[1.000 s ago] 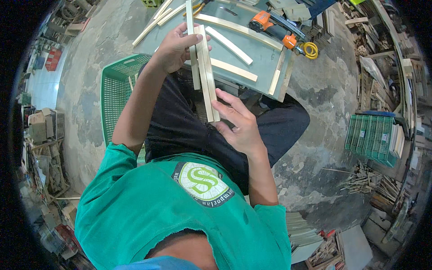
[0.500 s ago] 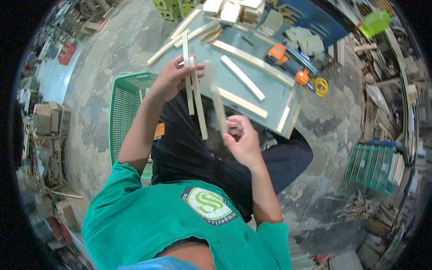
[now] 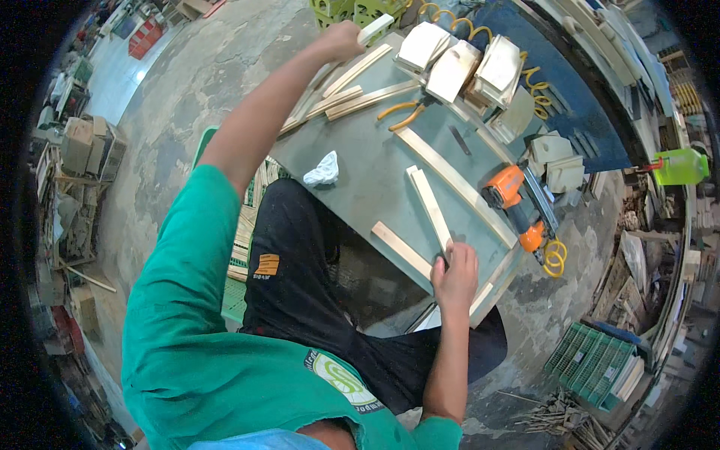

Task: Assemble a small wooden frame or box using wooden slats, glue, and a pneumatic nail gun.

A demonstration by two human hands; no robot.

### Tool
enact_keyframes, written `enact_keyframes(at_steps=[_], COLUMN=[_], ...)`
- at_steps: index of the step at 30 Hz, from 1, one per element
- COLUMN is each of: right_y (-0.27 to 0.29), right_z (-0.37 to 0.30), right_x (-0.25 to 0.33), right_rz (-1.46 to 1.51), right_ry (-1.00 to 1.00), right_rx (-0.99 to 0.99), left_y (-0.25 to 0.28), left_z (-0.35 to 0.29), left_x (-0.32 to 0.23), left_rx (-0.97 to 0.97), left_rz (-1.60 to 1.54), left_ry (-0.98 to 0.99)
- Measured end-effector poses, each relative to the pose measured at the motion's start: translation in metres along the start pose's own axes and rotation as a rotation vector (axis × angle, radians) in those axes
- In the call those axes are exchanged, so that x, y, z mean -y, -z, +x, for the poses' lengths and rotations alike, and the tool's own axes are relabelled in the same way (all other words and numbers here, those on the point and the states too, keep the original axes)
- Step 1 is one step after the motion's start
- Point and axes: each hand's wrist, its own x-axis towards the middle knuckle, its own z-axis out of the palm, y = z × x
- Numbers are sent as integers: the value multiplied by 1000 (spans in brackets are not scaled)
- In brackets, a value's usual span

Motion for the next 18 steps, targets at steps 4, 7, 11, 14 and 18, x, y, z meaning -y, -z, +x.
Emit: enact_keyframes(at_steps=[4, 7, 11, 14, 18], right_y=[-13, -25, -33, -36, -31], right_z=[1, 0, 2, 4, 2], right_x=[-5, -12, -18, -24, -28], right_rz=[24, 44, 72, 63, 37], right_ry=[-28, -17, -44, -21, -86], right_rx=[-49, -132, -167, -172, -202], left_y=[-30, -45, -64, -57, -29], left_z=[55, 68, 69, 55, -6], left_x=[-4, -10, -1, 3, -18], left_rx=[14, 16, 66, 114, 104], left_rz=[16, 28, 77, 59, 93], left_ry=[109, 49, 4, 17, -123])
